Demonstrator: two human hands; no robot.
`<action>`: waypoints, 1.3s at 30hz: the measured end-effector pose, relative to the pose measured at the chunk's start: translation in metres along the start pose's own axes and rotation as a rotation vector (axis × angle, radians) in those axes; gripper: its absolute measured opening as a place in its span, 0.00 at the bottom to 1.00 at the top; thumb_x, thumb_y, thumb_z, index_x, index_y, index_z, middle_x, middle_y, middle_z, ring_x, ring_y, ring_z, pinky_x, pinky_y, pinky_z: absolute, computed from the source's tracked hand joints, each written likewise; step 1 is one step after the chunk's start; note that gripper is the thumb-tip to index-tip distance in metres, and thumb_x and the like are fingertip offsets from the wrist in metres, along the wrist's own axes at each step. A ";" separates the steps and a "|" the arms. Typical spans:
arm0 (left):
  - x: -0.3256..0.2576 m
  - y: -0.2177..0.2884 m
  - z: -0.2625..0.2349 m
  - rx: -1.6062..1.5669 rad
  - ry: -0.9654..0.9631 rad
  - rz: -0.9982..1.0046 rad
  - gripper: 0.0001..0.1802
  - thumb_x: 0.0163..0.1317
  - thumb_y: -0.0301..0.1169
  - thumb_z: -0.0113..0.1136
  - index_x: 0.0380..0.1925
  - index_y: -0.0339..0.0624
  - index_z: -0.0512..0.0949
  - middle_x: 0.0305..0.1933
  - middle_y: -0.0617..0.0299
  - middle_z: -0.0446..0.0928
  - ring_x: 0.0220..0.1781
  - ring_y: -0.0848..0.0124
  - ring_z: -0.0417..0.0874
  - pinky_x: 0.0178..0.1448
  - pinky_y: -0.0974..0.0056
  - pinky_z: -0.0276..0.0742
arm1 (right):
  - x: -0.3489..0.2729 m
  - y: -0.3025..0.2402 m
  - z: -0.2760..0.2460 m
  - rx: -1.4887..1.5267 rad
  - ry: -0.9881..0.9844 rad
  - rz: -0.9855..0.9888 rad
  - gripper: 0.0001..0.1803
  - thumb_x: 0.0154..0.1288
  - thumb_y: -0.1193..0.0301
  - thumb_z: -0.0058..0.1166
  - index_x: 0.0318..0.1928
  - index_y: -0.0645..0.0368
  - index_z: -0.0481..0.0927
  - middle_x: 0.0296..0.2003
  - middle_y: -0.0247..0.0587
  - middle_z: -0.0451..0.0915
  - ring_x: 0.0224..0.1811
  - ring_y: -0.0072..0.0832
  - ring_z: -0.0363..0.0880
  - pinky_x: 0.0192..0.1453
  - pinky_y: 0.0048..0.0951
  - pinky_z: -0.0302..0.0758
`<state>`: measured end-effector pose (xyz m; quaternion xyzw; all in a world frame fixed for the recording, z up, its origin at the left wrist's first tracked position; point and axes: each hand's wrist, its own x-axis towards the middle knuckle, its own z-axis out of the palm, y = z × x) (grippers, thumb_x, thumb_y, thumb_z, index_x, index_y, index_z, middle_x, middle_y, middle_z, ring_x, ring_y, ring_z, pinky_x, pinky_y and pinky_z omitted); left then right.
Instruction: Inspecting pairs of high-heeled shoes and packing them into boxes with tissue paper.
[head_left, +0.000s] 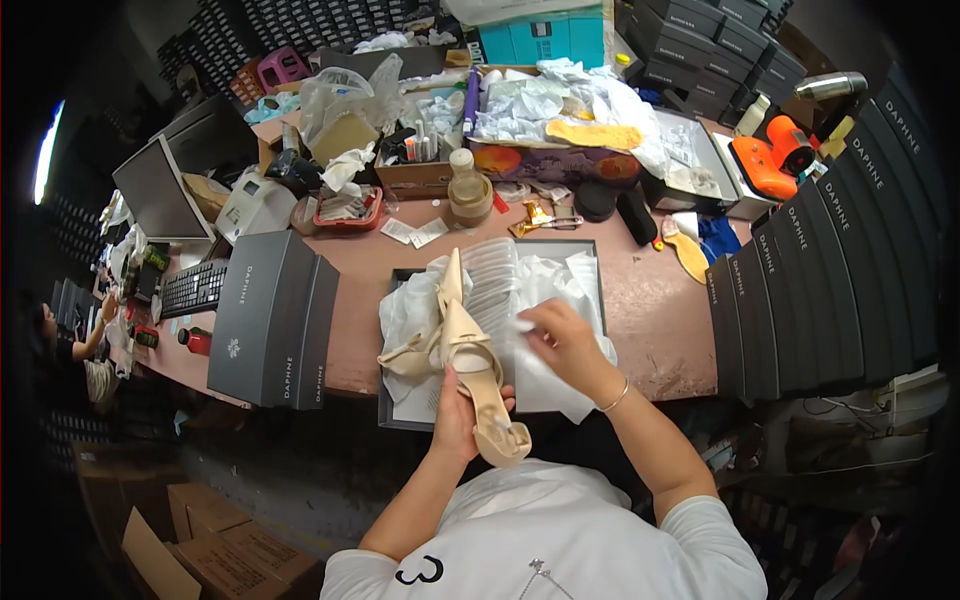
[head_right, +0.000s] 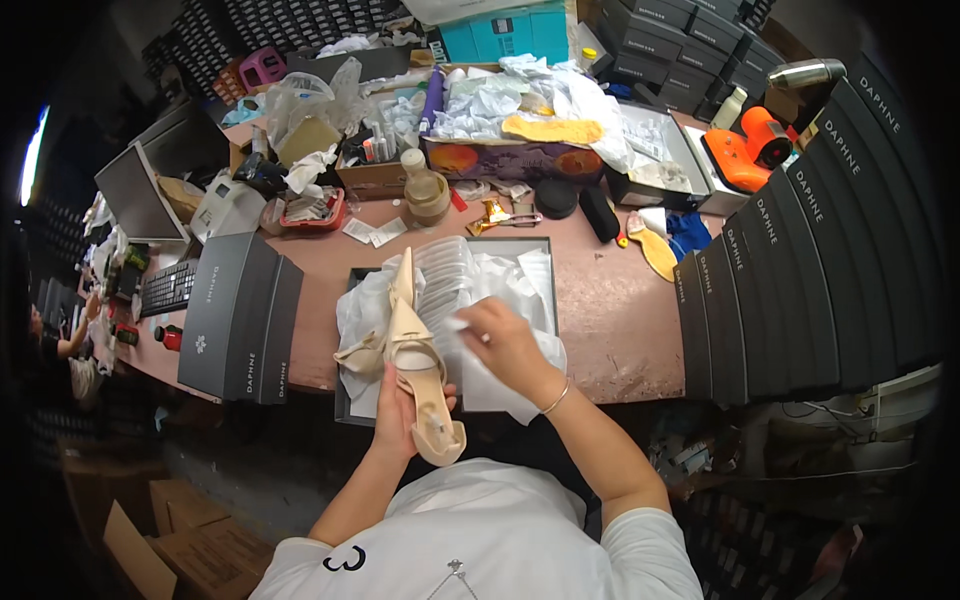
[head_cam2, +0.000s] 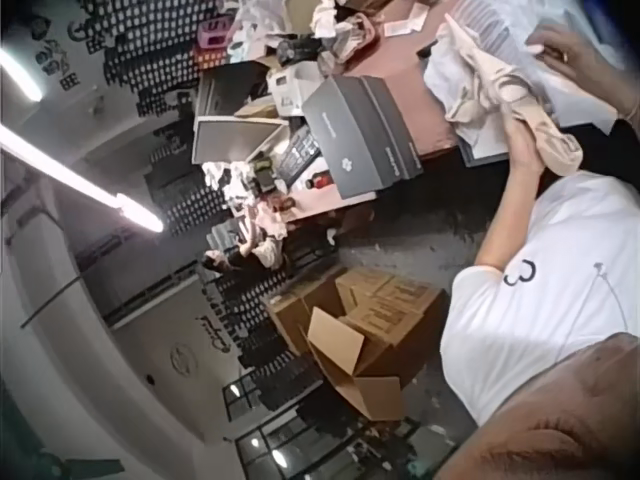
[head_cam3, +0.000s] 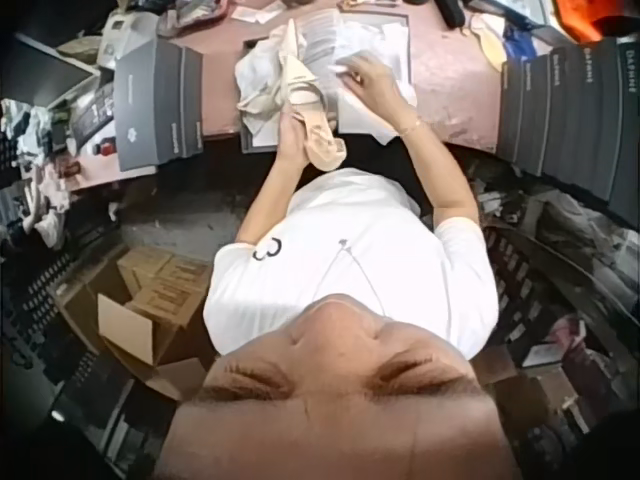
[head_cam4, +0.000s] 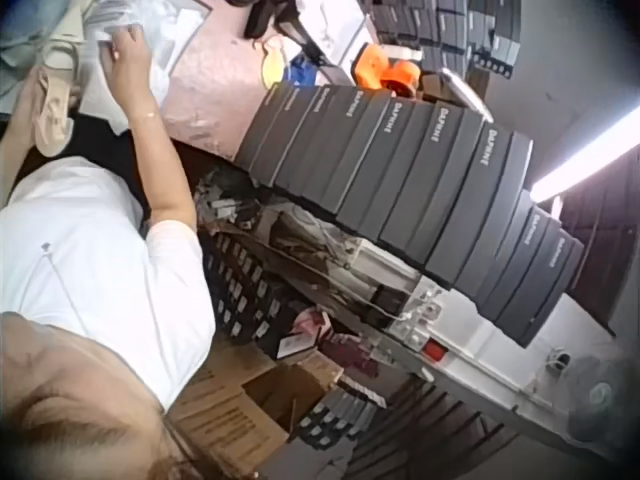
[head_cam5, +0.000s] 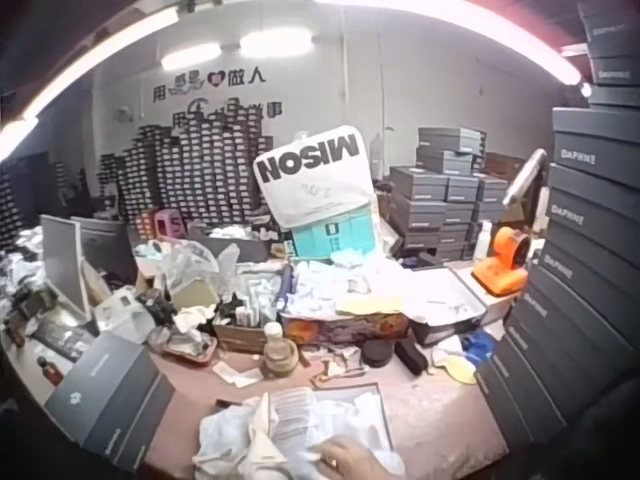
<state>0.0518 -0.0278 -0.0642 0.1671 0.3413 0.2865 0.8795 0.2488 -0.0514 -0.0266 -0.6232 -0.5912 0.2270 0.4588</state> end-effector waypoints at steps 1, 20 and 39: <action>0.004 -0.006 -0.003 -0.035 -0.089 0.000 0.39 0.65 0.65 0.35 0.53 0.39 0.66 0.47 0.54 0.74 0.44 0.64 0.80 0.46 0.62 0.80 | -0.009 -0.006 0.012 -0.068 -0.103 -0.073 0.15 0.52 0.76 0.57 0.43 0.56 0.76 0.36 0.40 0.75 0.37 0.39 0.78 0.42 0.40 0.74; 0.006 -0.007 -0.007 -0.003 0.009 0.025 0.28 0.69 0.54 0.43 0.52 0.39 0.69 0.49 0.60 0.75 0.41 0.67 0.80 0.44 0.59 0.81 | -0.001 0.085 0.002 -0.365 -0.023 0.077 0.21 0.52 0.72 0.61 0.48 0.60 0.75 0.36 0.47 0.79 0.35 0.39 0.79 0.43 0.34 0.76; -0.007 -0.030 0.000 0.272 -0.078 -0.111 0.30 0.69 0.58 0.38 0.48 0.40 0.68 0.35 0.56 0.78 0.34 0.68 0.83 0.35 0.64 0.83 | -0.020 0.011 0.043 0.120 -0.047 0.016 0.42 0.53 0.78 0.61 0.69 0.56 0.59 0.50 0.53 0.73 0.48 0.43 0.75 0.53 0.33 0.73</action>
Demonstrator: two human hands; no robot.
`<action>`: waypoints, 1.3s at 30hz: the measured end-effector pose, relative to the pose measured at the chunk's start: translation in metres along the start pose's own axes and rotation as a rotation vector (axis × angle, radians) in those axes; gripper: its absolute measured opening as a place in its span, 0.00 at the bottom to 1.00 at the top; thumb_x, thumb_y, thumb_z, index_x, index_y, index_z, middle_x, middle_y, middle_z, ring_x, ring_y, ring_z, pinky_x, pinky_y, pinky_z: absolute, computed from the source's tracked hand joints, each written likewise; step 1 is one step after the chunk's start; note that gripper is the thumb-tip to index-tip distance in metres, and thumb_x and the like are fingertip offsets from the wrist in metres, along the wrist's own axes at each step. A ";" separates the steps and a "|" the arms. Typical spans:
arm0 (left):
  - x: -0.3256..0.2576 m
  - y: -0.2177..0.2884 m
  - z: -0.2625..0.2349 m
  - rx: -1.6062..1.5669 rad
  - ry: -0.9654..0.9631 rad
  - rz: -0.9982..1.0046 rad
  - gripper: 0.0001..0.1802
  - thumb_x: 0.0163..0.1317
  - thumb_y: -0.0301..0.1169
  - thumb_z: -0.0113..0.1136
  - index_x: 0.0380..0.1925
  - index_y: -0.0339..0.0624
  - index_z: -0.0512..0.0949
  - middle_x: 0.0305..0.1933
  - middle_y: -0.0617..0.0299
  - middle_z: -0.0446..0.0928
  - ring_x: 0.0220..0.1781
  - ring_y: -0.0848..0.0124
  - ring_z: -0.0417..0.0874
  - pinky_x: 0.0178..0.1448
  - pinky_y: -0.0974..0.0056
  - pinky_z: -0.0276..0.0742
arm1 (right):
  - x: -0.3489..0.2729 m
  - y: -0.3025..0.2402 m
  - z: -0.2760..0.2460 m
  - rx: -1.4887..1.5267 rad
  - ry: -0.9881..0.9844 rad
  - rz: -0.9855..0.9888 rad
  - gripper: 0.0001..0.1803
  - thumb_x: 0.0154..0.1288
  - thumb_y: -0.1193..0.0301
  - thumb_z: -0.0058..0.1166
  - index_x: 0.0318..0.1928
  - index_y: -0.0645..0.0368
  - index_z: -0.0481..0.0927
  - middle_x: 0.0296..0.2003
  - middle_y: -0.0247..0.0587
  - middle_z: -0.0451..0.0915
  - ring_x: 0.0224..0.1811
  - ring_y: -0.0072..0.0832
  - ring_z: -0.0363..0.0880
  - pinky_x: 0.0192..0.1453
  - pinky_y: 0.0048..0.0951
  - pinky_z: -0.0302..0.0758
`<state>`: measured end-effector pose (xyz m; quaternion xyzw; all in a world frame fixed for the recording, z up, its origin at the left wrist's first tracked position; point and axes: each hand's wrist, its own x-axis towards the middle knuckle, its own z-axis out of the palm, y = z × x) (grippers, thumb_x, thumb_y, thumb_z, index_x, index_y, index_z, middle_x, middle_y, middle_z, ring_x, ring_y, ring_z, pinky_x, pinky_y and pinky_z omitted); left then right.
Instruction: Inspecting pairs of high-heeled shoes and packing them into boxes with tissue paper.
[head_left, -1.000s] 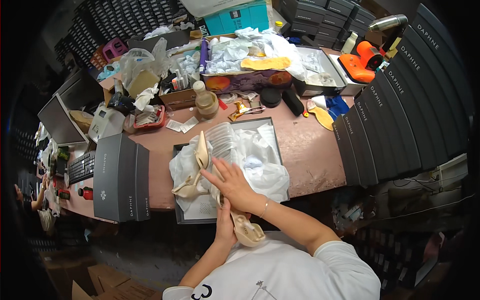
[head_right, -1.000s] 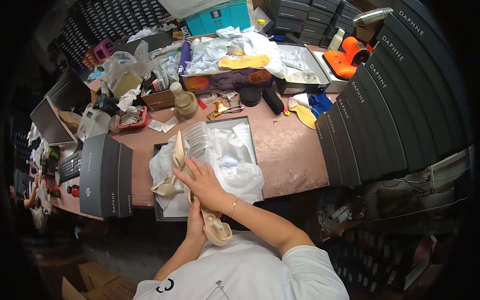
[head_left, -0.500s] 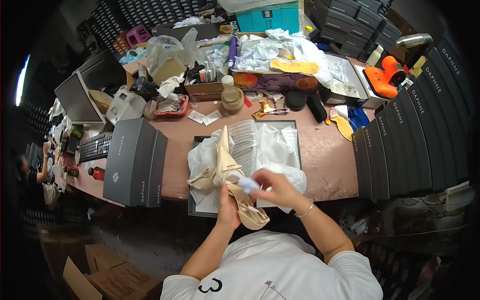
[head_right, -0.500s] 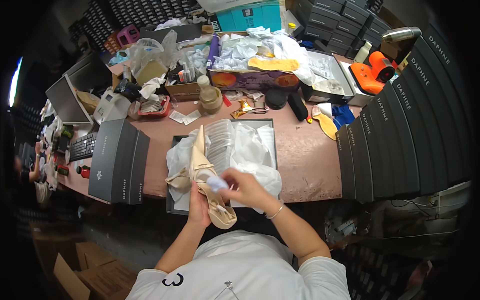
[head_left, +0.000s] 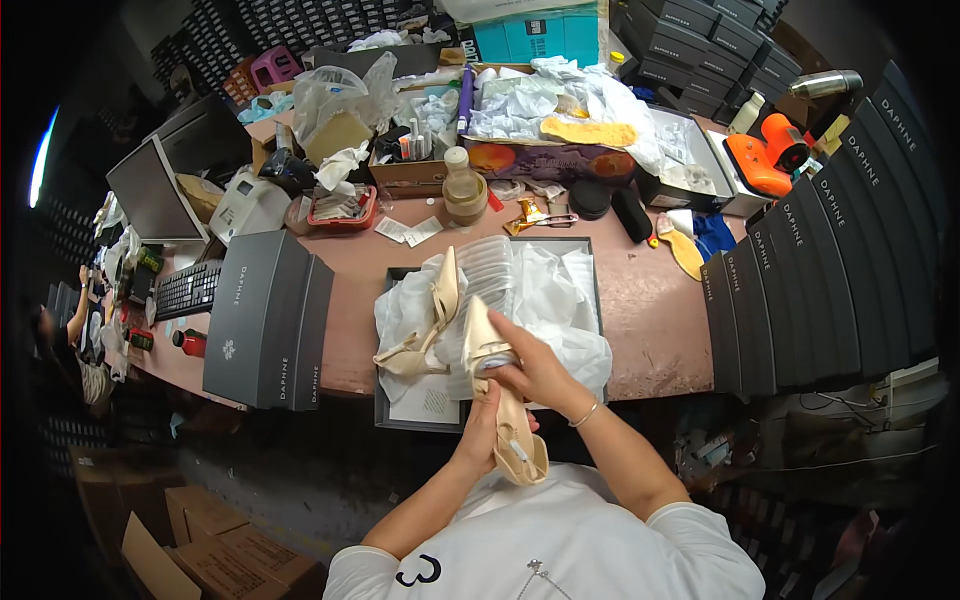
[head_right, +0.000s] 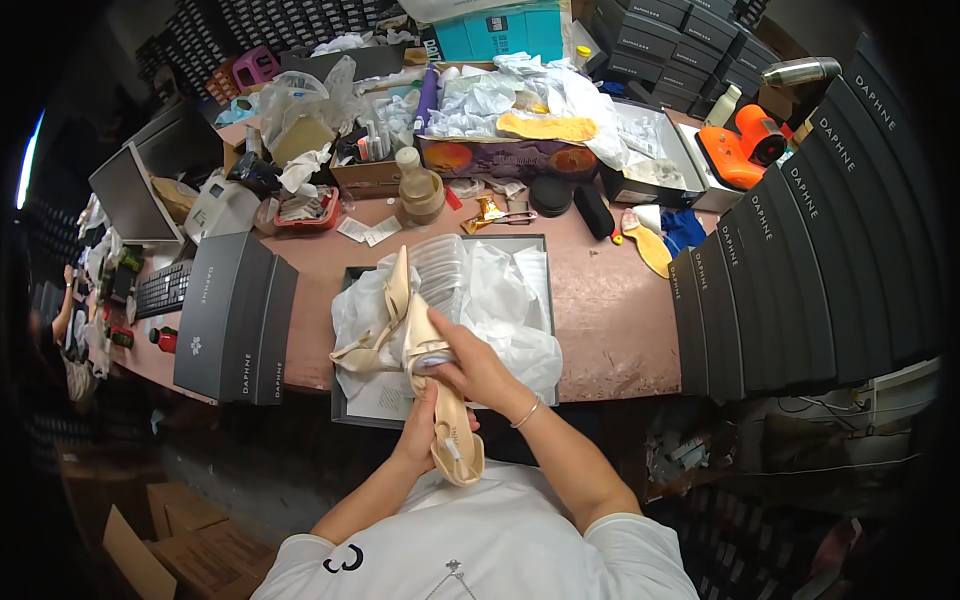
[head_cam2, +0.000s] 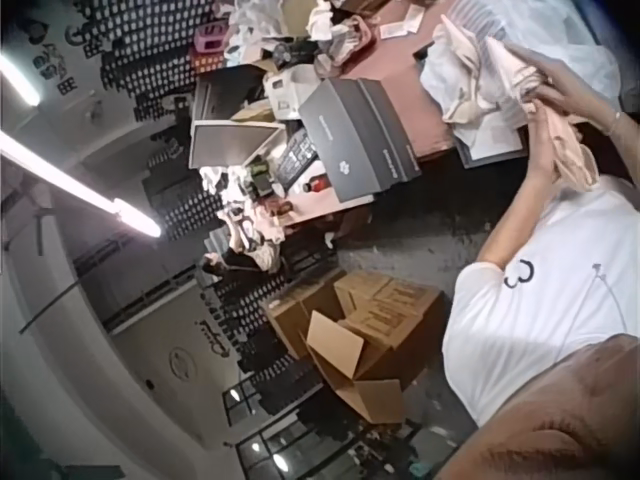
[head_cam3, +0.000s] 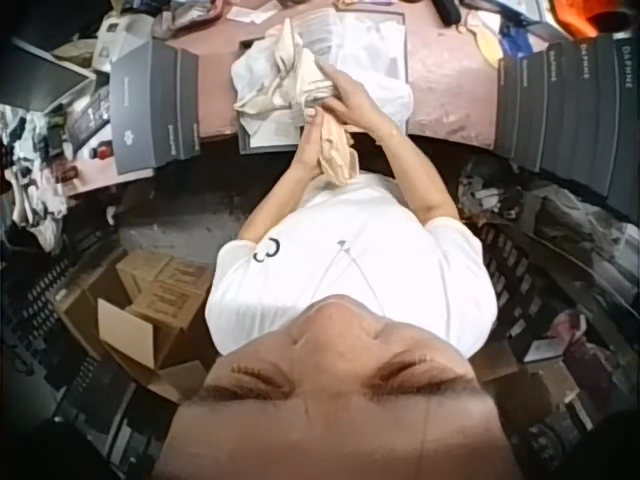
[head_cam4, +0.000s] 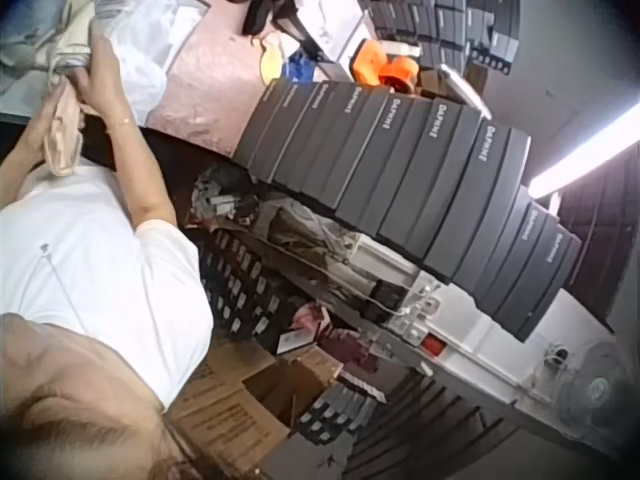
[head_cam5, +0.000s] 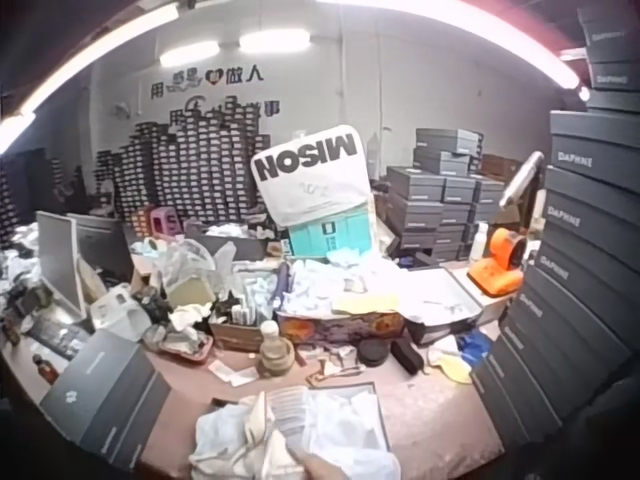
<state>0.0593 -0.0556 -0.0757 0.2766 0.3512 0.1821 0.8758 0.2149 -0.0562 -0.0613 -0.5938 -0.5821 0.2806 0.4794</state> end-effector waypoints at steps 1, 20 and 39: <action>0.006 -0.008 -0.012 0.038 -0.010 0.012 0.29 0.68 0.52 0.48 0.55 0.38 0.66 0.42 0.53 0.77 0.43 0.67 0.82 0.42 0.66 0.82 | 0.003 -0.007 -0.011 0.014 -0.027 -0.031 0.42 0.53 0.78 0.60 0.70 0.55 0.57 0.48 0.53 0.73 0.47 0.45 0.75 0.53 0.34 0.72; -0.126 0.141 0.166 1.182 -1.231 1.117 0.07 0.47 0.32 0.59 0.27 0.43 0.80 0.35 0.62 0.75 0.44 0.65 0.76 0.72 0.41 0.48 | -0.006 0.008 -0.048 0.051 0.060 0.154 0.41 0.56 0.85 0.50 0.71 0.60 0.53 0.58 0.49 0.71 0.50 0.31 0.78 0.55 0.28 0.75; 0.017 0.123 -0.080 1.860 0.034 0.243 0.29 0.56 0.27 0.61 0.59 0.37 0.68 0.41 0.52 0.78 0.46 0.56 0.77 0.56 0.54 0.67 | -0.001 0.067 -0.057 -0.940 -0.655 -0.374 0.23 0.62 0.66 0.47 0.59 0.51 0.72 0.65 0.44 0.62 0.66 0.42 0.61 0.69 0.42 0.59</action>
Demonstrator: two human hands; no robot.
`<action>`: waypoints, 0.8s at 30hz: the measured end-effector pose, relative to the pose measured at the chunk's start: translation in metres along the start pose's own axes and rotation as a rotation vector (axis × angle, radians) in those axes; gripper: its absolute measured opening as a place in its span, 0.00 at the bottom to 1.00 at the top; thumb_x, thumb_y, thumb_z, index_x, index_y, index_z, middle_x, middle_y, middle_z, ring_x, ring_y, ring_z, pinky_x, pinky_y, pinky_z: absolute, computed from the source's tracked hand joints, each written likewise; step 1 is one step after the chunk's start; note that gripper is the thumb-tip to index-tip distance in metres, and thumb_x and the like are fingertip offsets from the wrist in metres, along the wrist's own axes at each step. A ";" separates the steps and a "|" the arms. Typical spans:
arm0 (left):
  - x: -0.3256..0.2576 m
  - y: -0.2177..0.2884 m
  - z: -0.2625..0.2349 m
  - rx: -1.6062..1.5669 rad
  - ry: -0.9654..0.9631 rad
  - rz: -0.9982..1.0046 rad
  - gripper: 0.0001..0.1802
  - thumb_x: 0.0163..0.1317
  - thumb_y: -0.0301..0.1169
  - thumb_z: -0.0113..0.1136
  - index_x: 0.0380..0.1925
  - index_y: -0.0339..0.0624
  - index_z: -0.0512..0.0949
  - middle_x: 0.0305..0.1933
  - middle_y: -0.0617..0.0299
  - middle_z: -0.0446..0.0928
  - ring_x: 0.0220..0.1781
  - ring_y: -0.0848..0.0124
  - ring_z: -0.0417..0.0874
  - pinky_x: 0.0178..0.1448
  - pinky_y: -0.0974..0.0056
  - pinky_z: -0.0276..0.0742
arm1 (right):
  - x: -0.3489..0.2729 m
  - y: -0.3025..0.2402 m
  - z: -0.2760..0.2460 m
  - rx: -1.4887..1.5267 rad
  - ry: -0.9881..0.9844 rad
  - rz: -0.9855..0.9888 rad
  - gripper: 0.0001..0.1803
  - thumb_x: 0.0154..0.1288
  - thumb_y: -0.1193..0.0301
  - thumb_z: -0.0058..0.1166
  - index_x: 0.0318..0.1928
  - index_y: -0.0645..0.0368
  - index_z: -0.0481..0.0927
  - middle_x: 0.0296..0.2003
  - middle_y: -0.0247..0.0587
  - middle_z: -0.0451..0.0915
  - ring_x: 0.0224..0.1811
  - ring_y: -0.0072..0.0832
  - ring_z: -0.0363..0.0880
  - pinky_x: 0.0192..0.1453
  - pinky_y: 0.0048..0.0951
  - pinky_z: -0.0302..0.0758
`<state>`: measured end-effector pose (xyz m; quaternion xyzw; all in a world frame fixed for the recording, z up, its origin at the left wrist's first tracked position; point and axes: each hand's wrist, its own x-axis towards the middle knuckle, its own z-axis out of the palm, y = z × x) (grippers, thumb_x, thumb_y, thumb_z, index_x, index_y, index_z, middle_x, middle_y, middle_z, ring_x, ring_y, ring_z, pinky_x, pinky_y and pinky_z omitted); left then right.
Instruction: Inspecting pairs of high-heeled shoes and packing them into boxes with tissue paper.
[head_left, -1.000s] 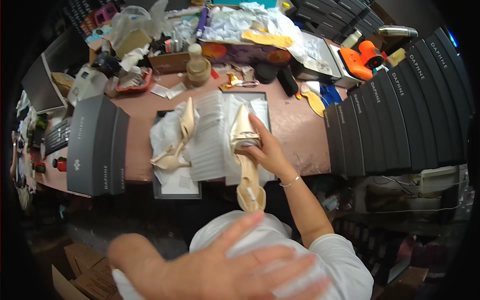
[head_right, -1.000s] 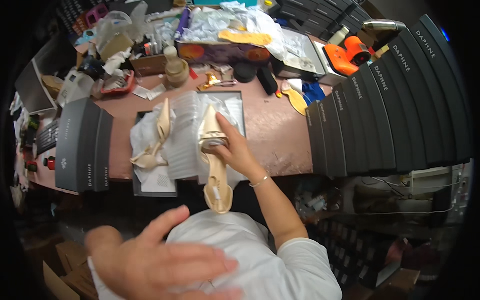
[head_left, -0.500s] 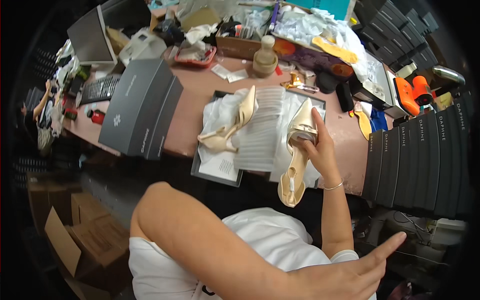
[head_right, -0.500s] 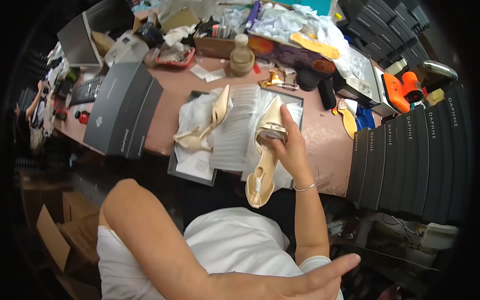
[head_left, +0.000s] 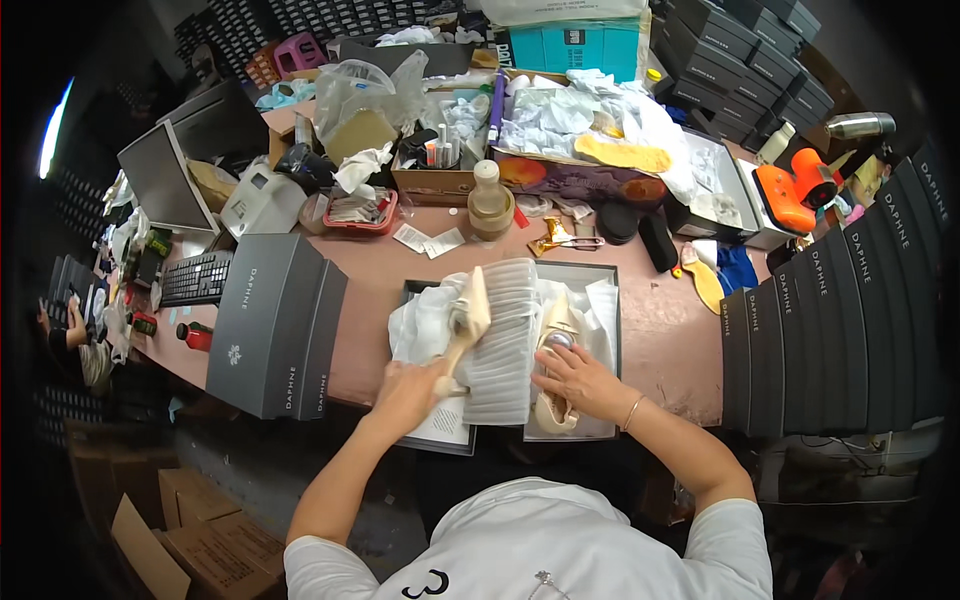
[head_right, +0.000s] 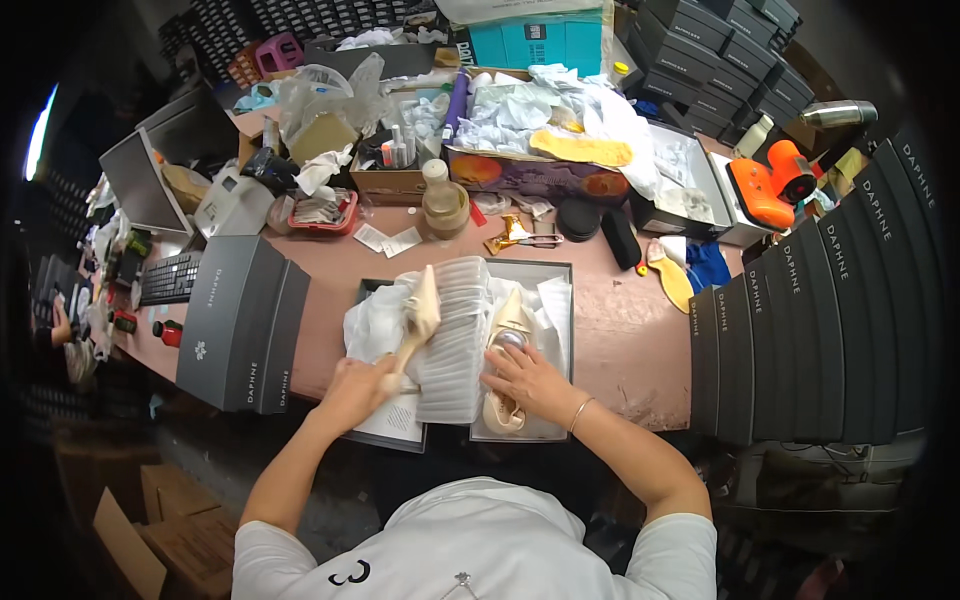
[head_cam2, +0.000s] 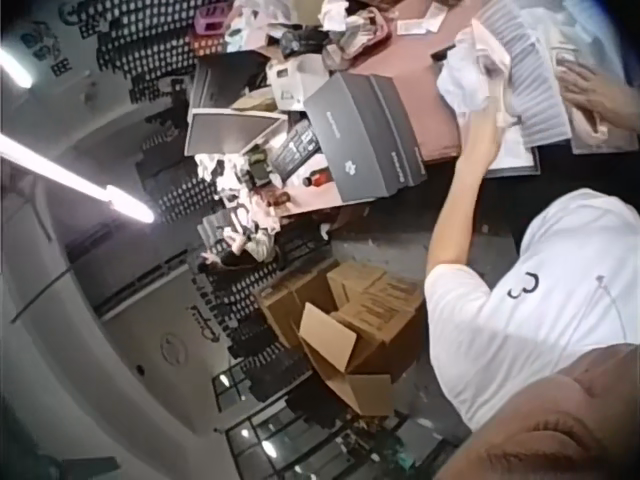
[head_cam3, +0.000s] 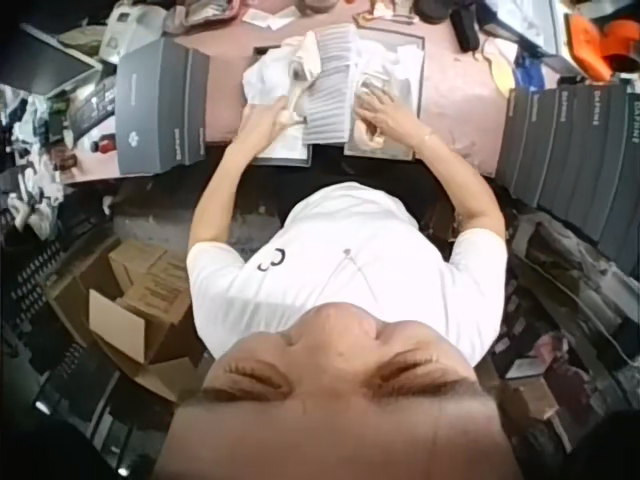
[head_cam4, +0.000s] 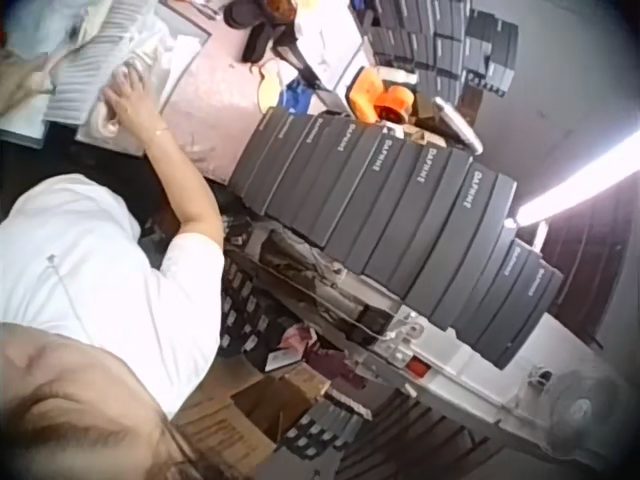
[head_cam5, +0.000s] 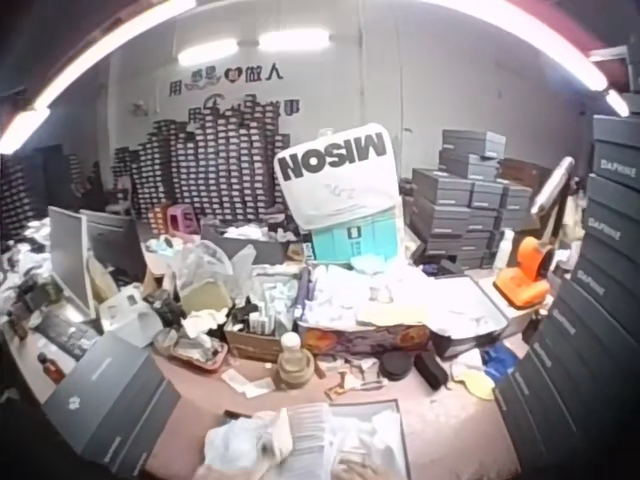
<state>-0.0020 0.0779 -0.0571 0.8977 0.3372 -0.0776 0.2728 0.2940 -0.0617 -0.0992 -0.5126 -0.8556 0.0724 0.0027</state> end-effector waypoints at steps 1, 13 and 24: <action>0.004 0.026 -0.021 -0.230 -0.118 -0.002 0.28 0.58 0.27 0.58 0.60 0.37 0.68 0.43 0.52 0.78 0.47 0.57 0.78 0.57 0.55 0.68 | -0.001 0.003 0.008 0.052 -0.022 0.002 0.24 0.62 0.67 0.47 0.60 0.51 0.71 0.66 0.45 0.61 0.66 0.43 0.61 0.69 0.41 0.59; 0.021 0.013 0.078 -1.849 0.111 -0.012 0.17 0.64 0.18 0.46 0.53 0.26 0.70 0.56 0.45 0.73 0.58 0.62 0.77 0.64 0.63 0.72 | 0.005 0.012 0.003 0.125 -0.198 -0.053 0.29 0.64 0.71 0.45 0.67 0.52 0.62 0.66 0.50 0.60 0.61 0.47 0.68 0.63 0.37 0.69; 0.023 -0.012 0.061 0.074 0.337 0.497 0.28 0.52 0.22 0.55 0.57 0.44 0.72 0.63 0.53 0.68 0.66 0.54 0.66 0.66 0.52 0.64 | -0.010 0.012 -0.004 0.547 -0.293 0.115 0.37 0.57 0.77 0.51 0.68 0.50 0.59 0.67 0.51 0.58 0.63 0.41 0.69 0.65 0.36 0.68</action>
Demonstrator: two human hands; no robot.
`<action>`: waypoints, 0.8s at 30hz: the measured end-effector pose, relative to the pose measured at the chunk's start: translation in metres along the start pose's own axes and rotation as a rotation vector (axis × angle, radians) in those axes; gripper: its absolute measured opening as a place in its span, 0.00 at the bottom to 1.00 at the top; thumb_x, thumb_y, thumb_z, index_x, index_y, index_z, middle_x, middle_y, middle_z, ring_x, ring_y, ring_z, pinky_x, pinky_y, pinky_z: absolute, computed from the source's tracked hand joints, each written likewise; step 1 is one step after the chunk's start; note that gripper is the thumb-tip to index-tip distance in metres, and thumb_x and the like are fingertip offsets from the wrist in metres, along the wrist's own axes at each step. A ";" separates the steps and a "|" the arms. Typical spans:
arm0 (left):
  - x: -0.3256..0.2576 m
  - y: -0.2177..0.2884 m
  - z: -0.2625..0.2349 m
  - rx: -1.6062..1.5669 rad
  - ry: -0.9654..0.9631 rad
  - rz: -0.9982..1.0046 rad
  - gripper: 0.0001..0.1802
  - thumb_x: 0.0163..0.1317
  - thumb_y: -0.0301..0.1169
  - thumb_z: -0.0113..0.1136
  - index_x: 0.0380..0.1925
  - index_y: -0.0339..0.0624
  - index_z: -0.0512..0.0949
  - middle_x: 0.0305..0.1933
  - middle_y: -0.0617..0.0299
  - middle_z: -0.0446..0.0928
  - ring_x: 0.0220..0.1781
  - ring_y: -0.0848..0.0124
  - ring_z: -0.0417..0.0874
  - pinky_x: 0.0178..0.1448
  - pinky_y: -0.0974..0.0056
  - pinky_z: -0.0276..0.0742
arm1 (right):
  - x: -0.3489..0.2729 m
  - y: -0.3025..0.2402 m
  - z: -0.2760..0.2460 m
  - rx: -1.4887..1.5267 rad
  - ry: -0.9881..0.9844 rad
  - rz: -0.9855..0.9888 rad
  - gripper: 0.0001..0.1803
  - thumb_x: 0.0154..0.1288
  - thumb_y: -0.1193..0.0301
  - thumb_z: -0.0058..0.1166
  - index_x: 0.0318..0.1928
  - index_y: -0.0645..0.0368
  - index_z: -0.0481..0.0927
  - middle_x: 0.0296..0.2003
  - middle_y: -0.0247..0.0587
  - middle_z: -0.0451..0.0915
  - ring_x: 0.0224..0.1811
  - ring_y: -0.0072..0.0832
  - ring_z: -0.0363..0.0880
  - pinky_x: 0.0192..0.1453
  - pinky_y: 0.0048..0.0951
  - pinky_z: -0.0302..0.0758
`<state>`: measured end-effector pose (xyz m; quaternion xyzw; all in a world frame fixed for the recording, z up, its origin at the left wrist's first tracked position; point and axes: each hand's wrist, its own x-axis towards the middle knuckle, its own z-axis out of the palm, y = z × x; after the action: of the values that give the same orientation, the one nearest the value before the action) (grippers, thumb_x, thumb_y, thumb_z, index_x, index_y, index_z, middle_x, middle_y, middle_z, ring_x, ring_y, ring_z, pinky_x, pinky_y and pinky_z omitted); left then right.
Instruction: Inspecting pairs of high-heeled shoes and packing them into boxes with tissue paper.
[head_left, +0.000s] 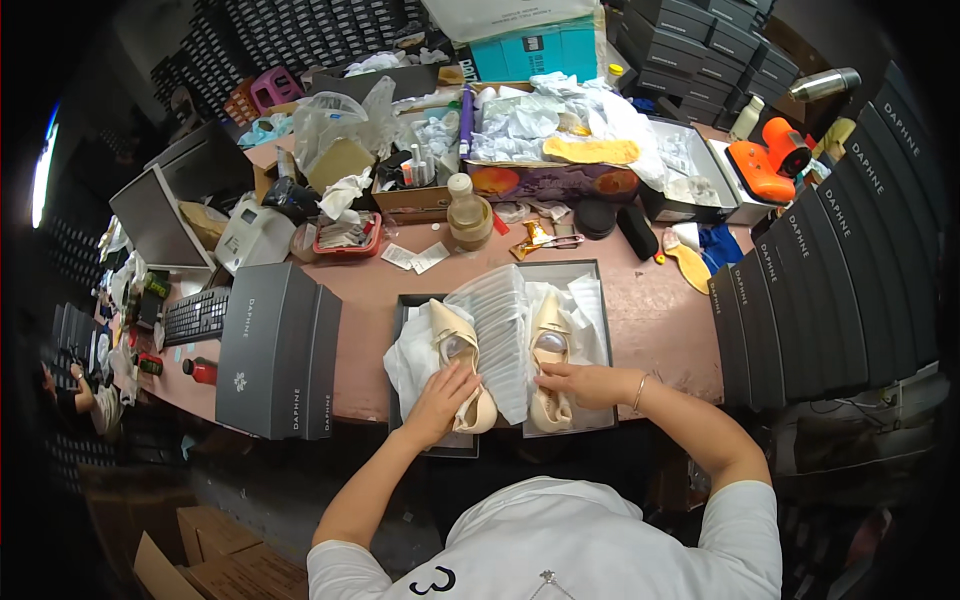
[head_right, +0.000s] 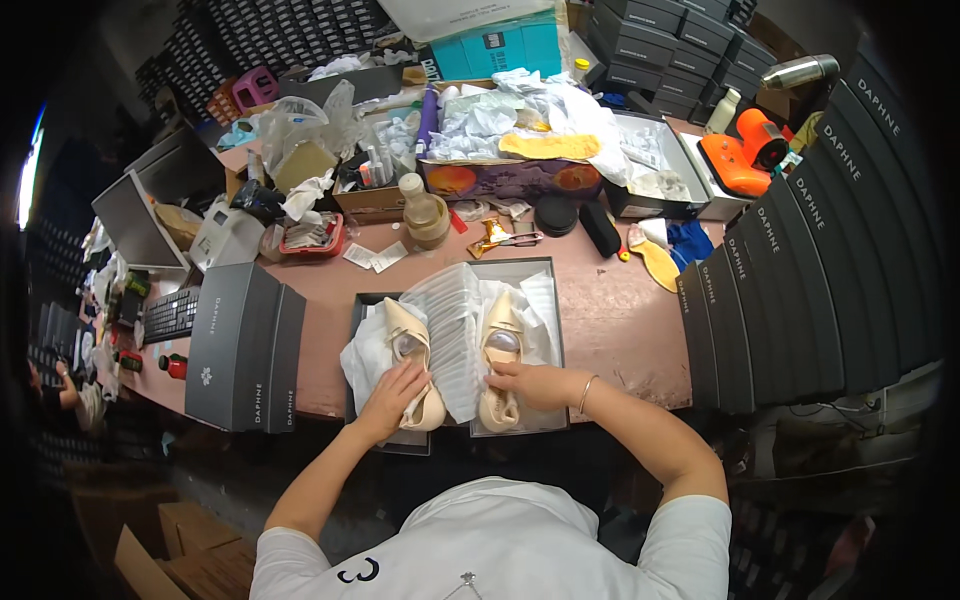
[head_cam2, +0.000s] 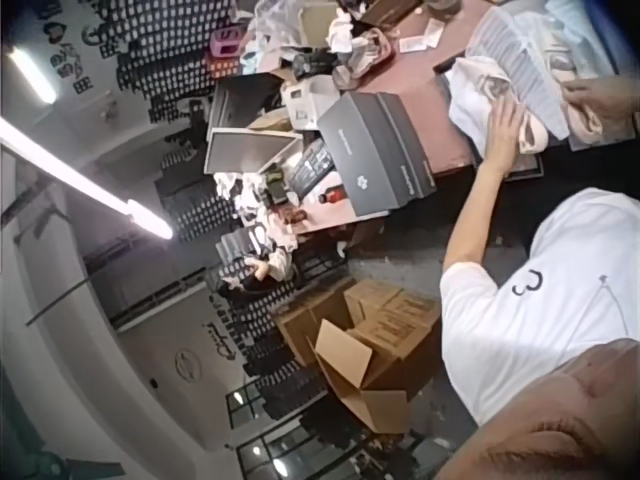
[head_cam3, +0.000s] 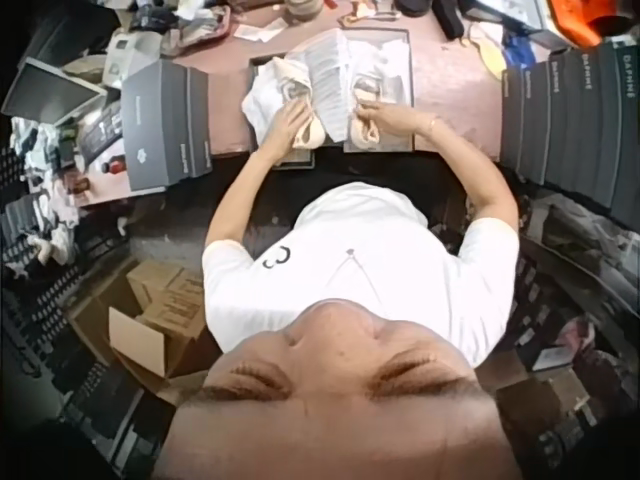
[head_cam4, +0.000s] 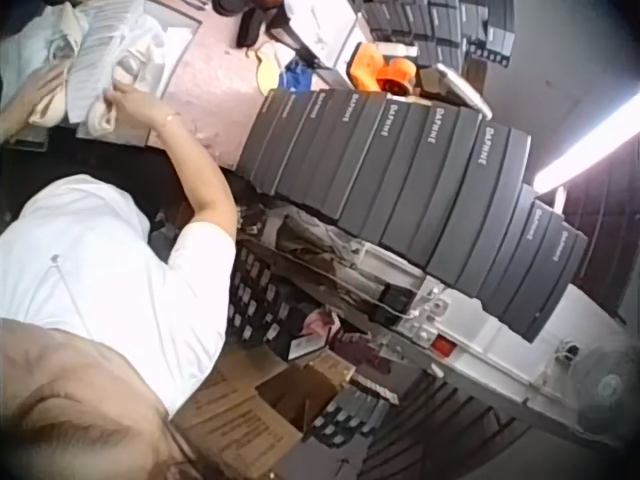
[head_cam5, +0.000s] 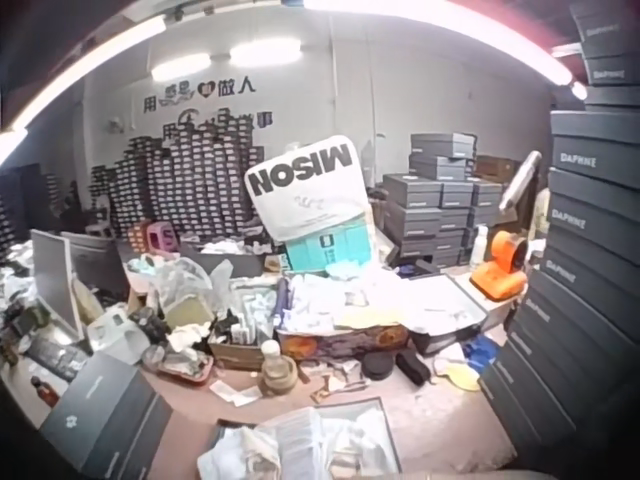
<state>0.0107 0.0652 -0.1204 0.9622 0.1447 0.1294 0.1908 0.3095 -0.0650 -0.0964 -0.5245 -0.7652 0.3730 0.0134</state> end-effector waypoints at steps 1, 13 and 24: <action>0.003 -0.004 0.007 -0.032 0.030 -0.021 0.27 0.52 0.22 0.56 0.56 0.45 0.72 0.62 0.54 0.68 0.66 0.54 0.66 0.66 0.51 0.63 | -0.004 0.003 -0.006 0.099 -0.017 -0.100 0.39 0.55 0.77 0.53 0.68 0.50 0.59 0.66 0.50 0.59 0.65 0.43 0.66 0.68 0.41 0.64; 0.049 -0.041 -0.043 -0.645 0.121 -0.374 0.20 0.50 0.22 0.64 0.47 0.43 0.80 0.47 0.59 0.81 0.53 0.65 0.77 0.59 0.61 0.68 | 0.007 -0.007 -0.002 -0.099 0.322 -0.194 0.25 0.53 0.73 0.61 0.53 0.53 0.73 0.54 0.45 0.72 0.57 0.42 0.70 0.63 0.40 0.63; 0.139 -0.023 -0.136 -0.783 0.809 -0.165 0.13 0.66 0.32 0.58 0.44 0.32 0.77 0.33 0.65 0.79 0.37 0.78 0.76 0.44 0.70 0.73 | -0.027 -0.023 -0.077 0.495 1.036 0.028 0.10 0.66 0.73 0.54 0.45 0.65 0.79 0.36 0.39 0.81 0.39 0.21 0.76 0.45 0.24 0.72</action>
<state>0.0923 0.1760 0.0191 0.6791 0.2224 0.5162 0.4720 0.3346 -0.0481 -0.0177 -0.6302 -0.5415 0.2356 0.5042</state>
